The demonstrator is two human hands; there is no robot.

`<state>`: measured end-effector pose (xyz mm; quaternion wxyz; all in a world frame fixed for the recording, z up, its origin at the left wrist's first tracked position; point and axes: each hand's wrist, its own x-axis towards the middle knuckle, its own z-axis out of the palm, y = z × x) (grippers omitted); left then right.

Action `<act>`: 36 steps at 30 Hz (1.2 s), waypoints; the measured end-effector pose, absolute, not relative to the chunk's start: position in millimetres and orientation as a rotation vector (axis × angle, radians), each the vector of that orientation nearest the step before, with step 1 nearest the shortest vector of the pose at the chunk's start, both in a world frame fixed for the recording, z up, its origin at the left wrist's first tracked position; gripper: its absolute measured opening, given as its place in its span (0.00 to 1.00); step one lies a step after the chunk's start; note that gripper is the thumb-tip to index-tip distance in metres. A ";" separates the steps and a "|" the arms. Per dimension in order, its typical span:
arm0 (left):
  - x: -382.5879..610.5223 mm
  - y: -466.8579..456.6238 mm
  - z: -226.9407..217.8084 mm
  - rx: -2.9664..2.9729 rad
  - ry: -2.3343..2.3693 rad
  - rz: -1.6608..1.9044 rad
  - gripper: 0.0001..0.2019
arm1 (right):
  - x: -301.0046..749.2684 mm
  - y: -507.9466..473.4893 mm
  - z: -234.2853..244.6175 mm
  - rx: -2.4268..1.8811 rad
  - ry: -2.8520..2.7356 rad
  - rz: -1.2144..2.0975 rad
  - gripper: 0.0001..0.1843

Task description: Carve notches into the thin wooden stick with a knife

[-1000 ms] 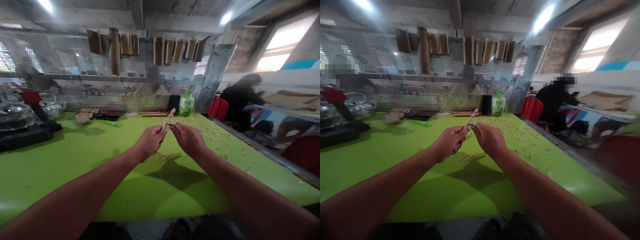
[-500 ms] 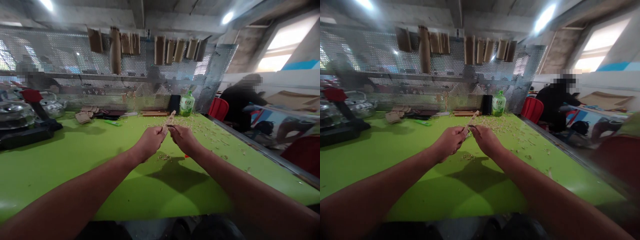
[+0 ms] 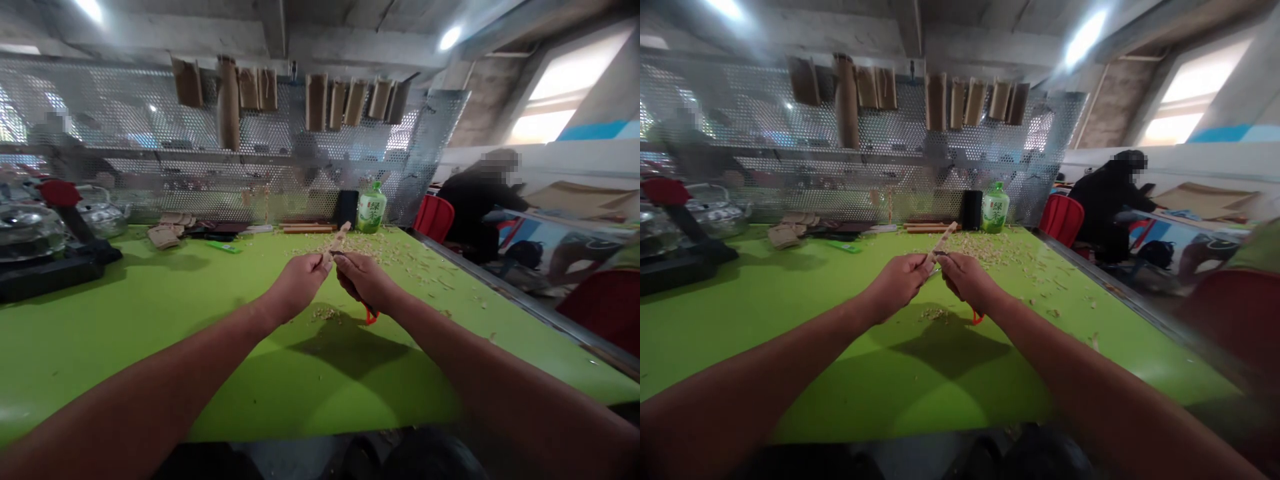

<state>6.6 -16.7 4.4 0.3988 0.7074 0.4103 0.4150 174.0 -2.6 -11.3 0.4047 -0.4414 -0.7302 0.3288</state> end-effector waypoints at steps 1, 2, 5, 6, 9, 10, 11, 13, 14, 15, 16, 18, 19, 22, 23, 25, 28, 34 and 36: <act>5.9 -15.6 4.4 1.876 1.051 1.055 0.11 | 174.5 -2.7 -11.2 -1.118 -1.836 0.886 0.23; 5.2 -14.4 4.3 1.959 1.064 1.050 0.12 | 174.9 -2.8 -10.8 -1.122 -1.833 0.924 0.23; 4.0 -11.7 3.7 2.039 1.107 1.021 0.13 | 175.5 -3.1 -9.0 -1.108 -1.826 0.956 0.24; 3.8 -11.1 3.6 2.038 1.113 1.013 0.13 | 175.6 -3.0 -8.3 -1.104 -1.819 0.955 0.24; 3.7 -10.4 3.7 2.036 1.096 1.021 0.12 | 176.1 -2.2 -6.9 -1.113 -1.803 0.947 0.24; 3.7 -10.5 3.8 2.032 1.083 1.024 0.12 | 176.5 -1.7 -6.8 -1.119 -1.809 0.944 0.24; 3.7 -10.8 4.0 2.024 1.070 1.025 0.12 | 177.1 -1.3 -6.9 -1.119 -1.823 0.926 0.25; 3.7 -11.7 4.1 1.981 1.057 1.026 0.11 | 179.0 -0.7 -7.3 -1.102 -1.878 0.779 0.25; 3.7 -12.2 4.0 1.943 1.059 1.029 0.12 | 180.1 -0.6 -7.5 -1.100 -1.909 0.637 0.24; 3.8 -12.7 3.7 1.895 1.065 1.036 0.12 | 181.2 -0.7 -7.7 -1.108 -1.932 0.463 0.24; 3.9 -13.0 3.2 1.843 1.069 1.040 0.12 | 182.2 -0.9 -7.9 -1.127 -1.947 0.287 0.23; 4.4 -13.0 2.1 1.760 1.068 1.043 0.12 | 183.6 -1.8 -7.8 -1.196 -1.964 0.027 0.22; 4.7 -12.9 1.6 1.740 1.061 1.040 0.13 | 183.9 -2.3 -7.7 -1.235 -1.976 -0.040 0.22; 5.3 -12.5 1.0 1.729 1.043 1.028 0.12 | 183.5 -3.7 -7.4 -1.304 -2.013 -0.099 0.22; 5.4 -12.7 1.2 1.730 1.041 1.025 0.12 | 183.1 -3.9 -7.3 -1.314 -2.019 -0.105 0.22; 5.5 -13.8 1.8 1.728 1.040 1.018 0.12 | 182.5 -4.0 -7.5 -1.329 -2.026 -0.110 0.22; 5.8 -16.4 2.8 1.721 1.042 1.017 0.11 | 182.0 -3.2 -8.5 -1.353 -2.041 -0.132 0.22; 7.2 -17.6 2.4 1.769 1.047 1.019 0.10 | 180.3 -2.3 -10.0 -1.390 -2.054 -0.229 0.24; 7.4 -17.0 2.1 1.784 1.058 1.029 0.10 | 179.6 -3.0 -9.4 -1.413 -2.037 -0.264 0.24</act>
